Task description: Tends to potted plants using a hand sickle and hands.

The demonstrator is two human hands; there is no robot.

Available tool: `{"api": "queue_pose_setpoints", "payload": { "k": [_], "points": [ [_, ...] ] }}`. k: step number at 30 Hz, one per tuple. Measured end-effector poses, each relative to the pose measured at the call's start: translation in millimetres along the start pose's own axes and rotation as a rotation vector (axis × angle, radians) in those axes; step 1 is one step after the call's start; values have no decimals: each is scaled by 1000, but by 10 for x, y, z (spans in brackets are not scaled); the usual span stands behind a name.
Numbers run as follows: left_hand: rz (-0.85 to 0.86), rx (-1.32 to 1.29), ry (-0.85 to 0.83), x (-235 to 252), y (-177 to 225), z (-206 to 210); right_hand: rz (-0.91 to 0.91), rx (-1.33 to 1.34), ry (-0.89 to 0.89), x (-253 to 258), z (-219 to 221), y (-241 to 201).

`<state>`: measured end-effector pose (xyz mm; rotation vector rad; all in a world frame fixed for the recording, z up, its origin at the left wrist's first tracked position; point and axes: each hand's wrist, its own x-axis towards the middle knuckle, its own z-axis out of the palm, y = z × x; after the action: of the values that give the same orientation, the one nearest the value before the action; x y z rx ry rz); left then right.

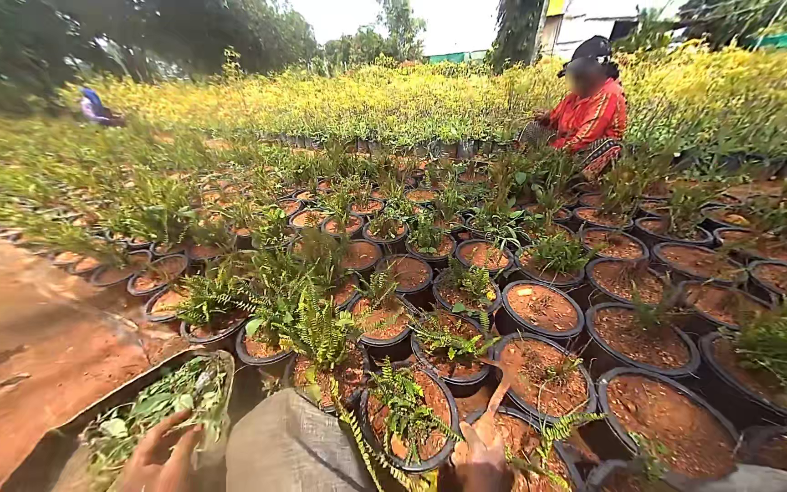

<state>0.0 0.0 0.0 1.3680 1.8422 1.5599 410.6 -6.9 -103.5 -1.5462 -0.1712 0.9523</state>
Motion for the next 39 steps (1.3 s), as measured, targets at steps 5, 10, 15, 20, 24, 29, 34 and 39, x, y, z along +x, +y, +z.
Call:
{"api": "queue_pose_setpoints", "payload": {
  "k": [5, 10, 15, 20, 24, 29, 34, 39],
  "points": [
    [136, -305, -349, 292, 744, 588, -178, -10, -67, -271, -49, -209],
    [20, -338, -1248, 721, 632, 823, -536, -152, -169, -507, -173, -319],
    [118, -429, -1423, 681, 691, 586, -515, -509, -216, -473, -253, -358],
    [129, -321, -1323, 594, 773, 339, -512, -1012, -287, -332, -305, -434],
    [133, -28, -1237, 593, 919, 371, -551, -1185, -286, -265, -308, -493],
    [233, 319, -1386, 522, 1413, 566, -607, -1426, -295, -52, -129, -600],
    [192, 194, -1443, 458, 1517, 715, -633, -1630, -359, 320, 148, -726],
    [206, 131, -1406, 505, 1418, 742, -473, -1480, -281, 712, -4, -843]
  ]
}}
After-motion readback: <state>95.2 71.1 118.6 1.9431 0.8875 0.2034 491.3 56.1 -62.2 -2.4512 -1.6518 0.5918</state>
